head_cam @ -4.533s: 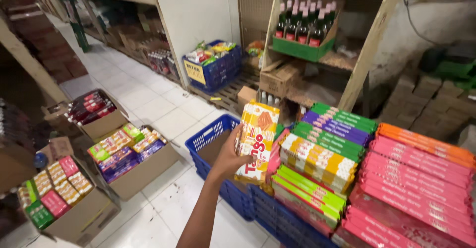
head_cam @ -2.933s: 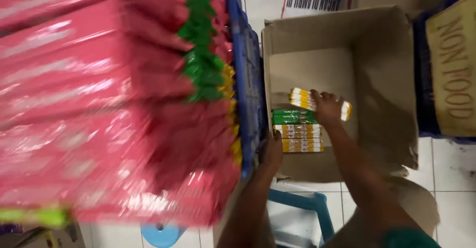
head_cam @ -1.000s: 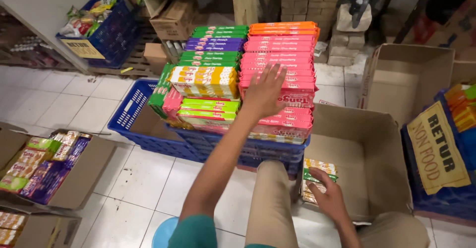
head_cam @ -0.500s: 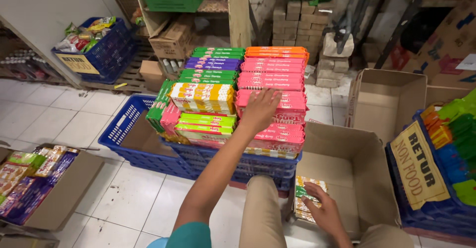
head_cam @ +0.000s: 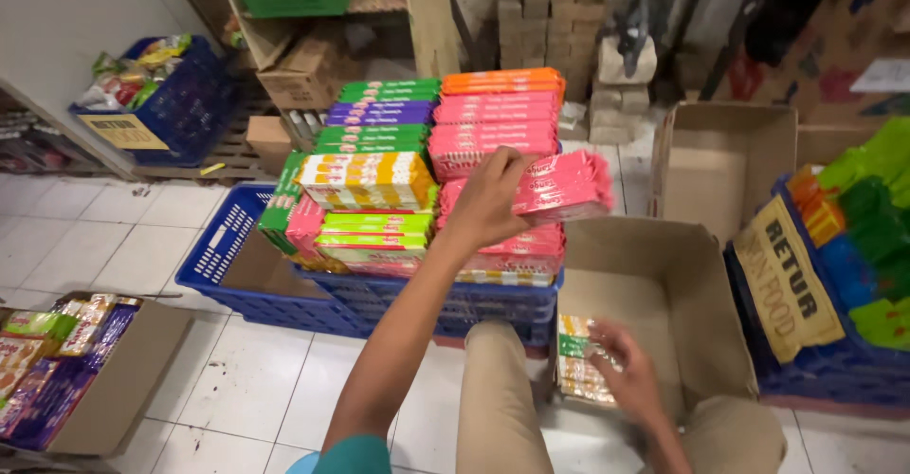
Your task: The person transfers stacks of colorful snack packets from a blue crate into a cardboard box. They handle the packets by hand, arranging them in neat rows inside the box.
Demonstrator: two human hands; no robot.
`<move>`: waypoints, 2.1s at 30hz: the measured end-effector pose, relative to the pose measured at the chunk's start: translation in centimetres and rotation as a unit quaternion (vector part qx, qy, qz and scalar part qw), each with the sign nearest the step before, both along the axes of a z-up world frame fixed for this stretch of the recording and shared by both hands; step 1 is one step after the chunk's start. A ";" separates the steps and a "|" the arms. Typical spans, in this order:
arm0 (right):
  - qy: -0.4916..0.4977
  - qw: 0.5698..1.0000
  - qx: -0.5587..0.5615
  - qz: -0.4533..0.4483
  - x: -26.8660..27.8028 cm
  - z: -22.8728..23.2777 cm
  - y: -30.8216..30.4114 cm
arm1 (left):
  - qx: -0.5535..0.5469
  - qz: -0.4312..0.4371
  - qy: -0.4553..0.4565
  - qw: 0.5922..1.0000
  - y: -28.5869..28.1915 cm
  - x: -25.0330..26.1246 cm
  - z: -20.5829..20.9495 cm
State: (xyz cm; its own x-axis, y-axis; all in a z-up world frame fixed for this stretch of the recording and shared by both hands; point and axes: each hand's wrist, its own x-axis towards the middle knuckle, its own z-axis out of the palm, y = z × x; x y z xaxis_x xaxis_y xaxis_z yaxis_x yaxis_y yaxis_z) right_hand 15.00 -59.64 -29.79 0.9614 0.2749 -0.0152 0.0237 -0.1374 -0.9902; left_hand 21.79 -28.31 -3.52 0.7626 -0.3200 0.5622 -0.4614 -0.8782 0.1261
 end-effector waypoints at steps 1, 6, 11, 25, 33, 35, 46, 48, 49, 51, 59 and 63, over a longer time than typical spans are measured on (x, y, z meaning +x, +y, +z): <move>0.011 0.999 0.039 -0.013 0.3 1.9 -0.1 | -0.087 -0.020 0.019 0.996 -1.2 -0.9 0.4; -0.057 0.990 0.126 -0.031 2.1 9.6 -2.0 | -0.351 -0.090 0.132 0.922 -8.6 -4.4 -0.8; -0.159 0.969 -0.191 0.011 6.2 3.3 -10.3 | -0.443 -0.144 0.223 0.856 -15.2 -3.8 -7.5; 0.084 0.961 -0.248 -0.092 17.9 -16.5 -13.0 | -0.137 0.074 0.531 0.833 -15.9 3.8 -42.0; -0.065 0.814 -0.571 0.081 29.5 -32.0 -7.0 | 0.056 0.233 0.615 0.751 -17.9 4.8 -53.1; -0.057 0.782 -0.612 0.108 32.5 -35.9 -4.7 | 0.082 0.225 0.544 0.804 -18.3 4.7 -55.0; -0.027 0.706 -0.663 0.248 36.4 -44.6 5.1 | -0.002 0.243 0.676 0.695 -19.4 4.7 -57.5; -0.004 0.706 -0.653 0.272 36.5 -45.0 5.8 | 0.020 0.251 0.665 0.703 -19.4 3.7 -58.6; 0.017 0.710 -0.652 0.265 36.5 -45.3 6.0 | 0.013 0.240 0.668 0.705 -19.3 3.4 -59.1; 0.039 0.715 -0.650 0.255 36.5 -45.7 6.2 | 0.009 0.227 0.668 0.708 -19.0 4.1 -58.2; 0.059 0.726 -0.639 0.249 35.0 -44.9 6.1 | -0.013 0.229 0.671 0.705 -18.9 5.4 -56.4; -0.136 0.814 -0.559 0.080 30.5 -44.4 5.8 | -0.032 0.209 0.753 0.623 -18.5 6.2 -55.8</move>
State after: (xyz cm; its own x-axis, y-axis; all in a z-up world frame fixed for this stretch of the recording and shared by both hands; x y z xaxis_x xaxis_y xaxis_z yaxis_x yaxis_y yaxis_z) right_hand 45.52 -53.87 -74.24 0.9243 0.3576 -0.1333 0.3276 -0.9226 -0.2034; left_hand 27.95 -46.81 -59.30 0.4493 0.0687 -0.8908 0.4902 -0.8525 0.1816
